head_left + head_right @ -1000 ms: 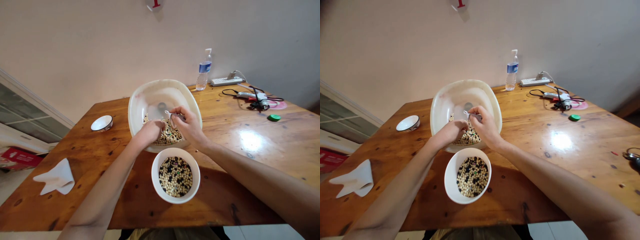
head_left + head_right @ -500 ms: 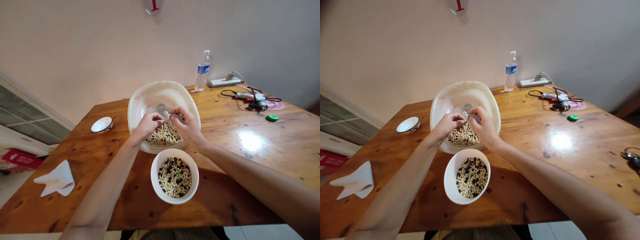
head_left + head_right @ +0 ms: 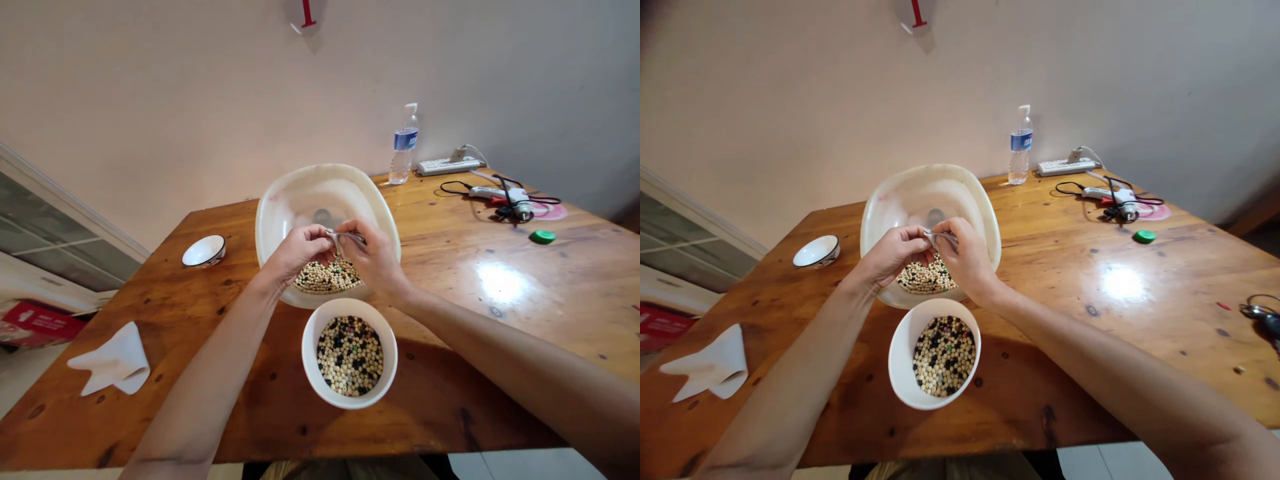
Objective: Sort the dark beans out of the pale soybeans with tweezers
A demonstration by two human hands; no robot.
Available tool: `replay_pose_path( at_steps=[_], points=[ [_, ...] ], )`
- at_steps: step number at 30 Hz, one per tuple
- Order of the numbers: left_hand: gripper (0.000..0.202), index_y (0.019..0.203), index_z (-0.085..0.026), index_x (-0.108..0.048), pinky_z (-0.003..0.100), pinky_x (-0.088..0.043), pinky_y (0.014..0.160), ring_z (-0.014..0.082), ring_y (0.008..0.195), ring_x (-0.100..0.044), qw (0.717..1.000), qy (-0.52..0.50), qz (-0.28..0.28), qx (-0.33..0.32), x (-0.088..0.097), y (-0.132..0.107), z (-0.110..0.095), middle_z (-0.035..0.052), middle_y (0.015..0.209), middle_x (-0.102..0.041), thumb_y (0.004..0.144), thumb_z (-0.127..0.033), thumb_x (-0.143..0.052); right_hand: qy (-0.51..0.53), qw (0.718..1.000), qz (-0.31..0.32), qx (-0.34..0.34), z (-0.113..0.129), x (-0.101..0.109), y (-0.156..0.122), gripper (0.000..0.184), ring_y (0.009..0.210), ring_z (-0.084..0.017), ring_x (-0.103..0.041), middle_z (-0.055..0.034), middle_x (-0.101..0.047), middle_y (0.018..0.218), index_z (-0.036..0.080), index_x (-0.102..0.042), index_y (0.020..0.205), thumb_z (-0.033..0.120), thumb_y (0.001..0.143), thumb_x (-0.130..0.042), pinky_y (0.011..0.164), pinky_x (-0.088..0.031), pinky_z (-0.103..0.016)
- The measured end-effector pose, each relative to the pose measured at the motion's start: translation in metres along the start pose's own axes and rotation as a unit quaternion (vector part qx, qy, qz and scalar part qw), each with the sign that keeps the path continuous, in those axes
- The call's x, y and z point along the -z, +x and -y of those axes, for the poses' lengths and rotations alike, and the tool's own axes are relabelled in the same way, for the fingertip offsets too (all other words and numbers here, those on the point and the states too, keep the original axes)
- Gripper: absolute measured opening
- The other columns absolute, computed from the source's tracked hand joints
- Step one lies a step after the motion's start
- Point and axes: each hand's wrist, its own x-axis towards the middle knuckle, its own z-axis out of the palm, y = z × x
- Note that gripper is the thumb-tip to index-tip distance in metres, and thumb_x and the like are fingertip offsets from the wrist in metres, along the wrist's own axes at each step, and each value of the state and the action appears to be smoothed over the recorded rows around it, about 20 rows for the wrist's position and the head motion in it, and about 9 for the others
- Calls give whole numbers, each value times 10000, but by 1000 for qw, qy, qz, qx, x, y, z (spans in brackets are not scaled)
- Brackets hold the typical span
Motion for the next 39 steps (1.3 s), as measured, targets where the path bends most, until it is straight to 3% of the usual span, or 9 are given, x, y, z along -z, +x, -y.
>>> replay_pose_path(
  at_steps=[6,11,13,16,18,21,23,33,39],
  points=[
    [105,634,-145,-537,208,-384,560,69,549,-473,980,155,120,-17,12,-13,-16,-29,591,-531,733,-166,-508,49,999,-16,-18,-3,-1,3,73,661,-104,-515,6,-574,748,189,-561,848,212,803,-510,586,-404,-259],
    [94,696,-146,-612,206,-395,601,87,628,-509,911,278,306,4,20,-25,-34,-20,654,-581,726,-225,-571,90,994,-15,-63,-4,-2,6,71,541,-76,-468,35,-542,657,185,-551,834,225,793,-507,500,-367,-240],
    [117,742,-145,-640,214,-419,622,98,654,-535,913,297,279,-14,21,-21,-31,-3,692,-614,739,-230,-559,79,995,-17,-56,-4,-2,5,75,545,-75,-468,35,-540,649,180,-559,830,220,787,-513,502,-365,-241],
    [165,787,-138,-658,242,-445,655,121,679,-565,922,369,103,-50,21,-8,-15,34,739,-654,738,-143,-501,74,996,-11,-49,-4,-3,4,85,549,-78,-474,35,-540,641,177,-567,837,217,788,-510,512,-368,-244],
    [252,831,-143,-675,274,-453,728,149,765,-594,883,465,4,-67,21,1,-1,67,833,-685,732,-71,-455,76,996,-5,-53,-4,-3,4,90,550,-80,-480,34,-542,639,177,-566,843,216,790,-506,519,-372,-248],
    [297,858,-140,-685,309,-444,775,192,848,-611,810,579,-41,-78,22,9,18,114,936,-683,748,-45,-426,70,996,-4,-54,-4,-3,4,83,557,-80,-481,31,-545,642,176,-567,836,210,790,-506,526,-369,-249],
    [305,871,-139,-682,311,-443,764,203,852,-615,783,615,-55,-79,24,10,26,128,942,-672,775,-52,-406,70,996,-1,-53,-4,-3,4,83,560,-79,-477,29,-549,651,176,-568,836,210,796,-504,527,-364,-249],
    [302,889,-150,-682,279,-440,712,205,850,-617,731,678,-21,-67,17,9,26,118,913,-672,817,-96,-394,70,995,9,-66,-2,-3,3,97,595,-93,-483,12,-561,694,170,-576,846,221,792,-512,552,-373,-263],
    [267,822,-135,-675,298,-433,670,224,784,-614,747,664,-18,-20,13,6,23,129,828,-676,767,-85,-419,83,994,18,-71,-1,-3,2,97,592,-92,-489,12,-559,695,173,-567,848,227,792,-509,547,-375,-259]
  ],
)
